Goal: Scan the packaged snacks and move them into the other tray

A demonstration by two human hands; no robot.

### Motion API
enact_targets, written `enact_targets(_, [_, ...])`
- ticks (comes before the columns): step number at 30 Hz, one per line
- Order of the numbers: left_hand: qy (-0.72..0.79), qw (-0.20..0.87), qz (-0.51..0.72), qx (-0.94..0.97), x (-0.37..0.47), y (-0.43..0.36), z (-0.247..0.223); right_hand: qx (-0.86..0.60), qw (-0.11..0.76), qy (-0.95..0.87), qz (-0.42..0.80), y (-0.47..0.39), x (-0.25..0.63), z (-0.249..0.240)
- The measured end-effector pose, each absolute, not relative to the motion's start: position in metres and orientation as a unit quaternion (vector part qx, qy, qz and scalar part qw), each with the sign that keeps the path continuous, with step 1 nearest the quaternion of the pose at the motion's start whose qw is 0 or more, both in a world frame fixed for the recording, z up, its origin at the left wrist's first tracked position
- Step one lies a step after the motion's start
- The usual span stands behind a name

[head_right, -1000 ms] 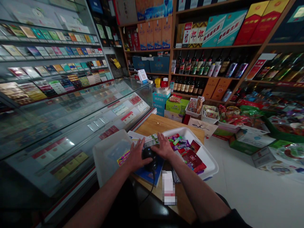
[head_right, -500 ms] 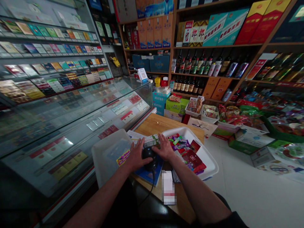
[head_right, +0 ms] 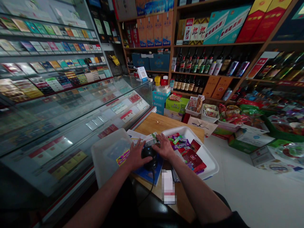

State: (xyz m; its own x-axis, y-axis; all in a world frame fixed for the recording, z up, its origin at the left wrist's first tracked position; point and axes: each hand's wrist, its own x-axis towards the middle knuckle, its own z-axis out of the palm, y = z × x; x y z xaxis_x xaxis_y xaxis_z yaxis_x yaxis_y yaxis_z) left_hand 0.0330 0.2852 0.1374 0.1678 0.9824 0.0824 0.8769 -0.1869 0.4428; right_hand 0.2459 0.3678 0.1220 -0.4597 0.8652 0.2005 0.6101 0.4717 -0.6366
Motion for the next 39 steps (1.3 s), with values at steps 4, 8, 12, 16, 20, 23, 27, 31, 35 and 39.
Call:
enact_targets(4, [0.632,0.146,0.19,0.737,0.036,0.284,0.136,-0.454,0.267,-0.812,0.254,0.365,0.245,0.127])
enact_targets(8, [0.628,0.144,0.201,0.738,0.036,0.285,0.137,-0.457,0.273,-0.807,0.257,0.362,0.247,0.122])
enact_targets(12, [0.629,0.138,0.2,0.738,0.036,0.285,0.138,-0.456,0.288,-0.795,0.277,0.359,0.248,0.119])
enact_targets(16, [0.624,0.138,0.208,0.74,0.038,0.283,0.137,-0.462,0.285,-0.794,0.273,0.358,0.248,0.12])
enact_targets(20, [0.625,0.141,0.21,0.738,0.039,0.282,0.135,-0.462,0.281,-0.796,0.272,0.358,0.248,0.123])
enact_targets(23, [0.627,0.137,0.214,0.737,0.04,0.283,0.133,-0.462,0.286,-0.794,0.272,0.361,0.249,0.123])
enact_targets(27, [0.626,0.131,0.221,0.736,0.041,0.285,0.132,-0.468,0.293,-0.786,0.28,0.367,0.251,0.119])
enact_targets(31, [0.625,0.133,0.224,0.736,0.041,0.288,0.131,-0.465,0.284,-0.792,0.275,0.37,0.252,0.12])
enact_targets(35, [0.625,0.141,0.223,0.735,0.04,0.287,0.13,-0.467,0.267,-0.8,0.267,0.367,0.251,0.124])
enact_targets(39, [0.627,0.149,0.223,0.732,0.038,0.285,0.127,-0.466,0.257,-0.805,0.262,0.366,0.248,0.124])
